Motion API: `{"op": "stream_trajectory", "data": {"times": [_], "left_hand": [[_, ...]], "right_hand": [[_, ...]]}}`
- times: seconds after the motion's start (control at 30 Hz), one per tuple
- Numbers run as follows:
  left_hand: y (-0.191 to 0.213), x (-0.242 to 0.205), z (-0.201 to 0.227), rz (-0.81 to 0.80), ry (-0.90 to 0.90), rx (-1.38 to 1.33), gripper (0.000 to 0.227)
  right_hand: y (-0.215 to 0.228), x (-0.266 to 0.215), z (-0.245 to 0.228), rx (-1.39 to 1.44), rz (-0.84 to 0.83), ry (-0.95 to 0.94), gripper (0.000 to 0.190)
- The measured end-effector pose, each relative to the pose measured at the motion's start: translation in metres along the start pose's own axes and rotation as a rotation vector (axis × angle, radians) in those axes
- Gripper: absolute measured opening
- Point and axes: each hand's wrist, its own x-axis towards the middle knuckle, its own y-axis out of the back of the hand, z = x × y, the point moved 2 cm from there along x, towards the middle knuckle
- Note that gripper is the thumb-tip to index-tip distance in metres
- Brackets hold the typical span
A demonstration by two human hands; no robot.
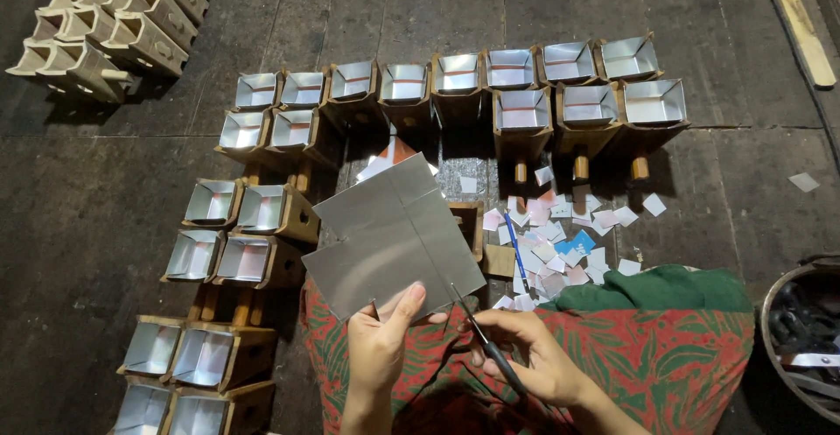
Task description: The person cuts several thin metal sheets with scissors, marking them with a pen and then cutting along the lines.
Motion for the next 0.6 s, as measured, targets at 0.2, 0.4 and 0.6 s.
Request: {"op": "stream_trajectory", "data": {"times": [0.2, 0.4, 0.6], "left_hand": [[0.000, -0.001, 0.002, -0.019, -0.002, 0.050, 0.039], [0.009, 0.009, -0.011, -0.030, -0.017, -0.028, 0.024], [0.020, 0.021, -0.026, -0.086, -0.059, -0.066, 0.022]], "right_hand": [[0.002, -0.003, 0.011, 0.011, 0.006, 0.026, 0.037], [0.003, -0.001, 0.008, -0.023, -0.007, -0.002, 0.036], [-0.001, 0.001, -0.002, 0.008, -0.036, 0.017, 0.033]]}}
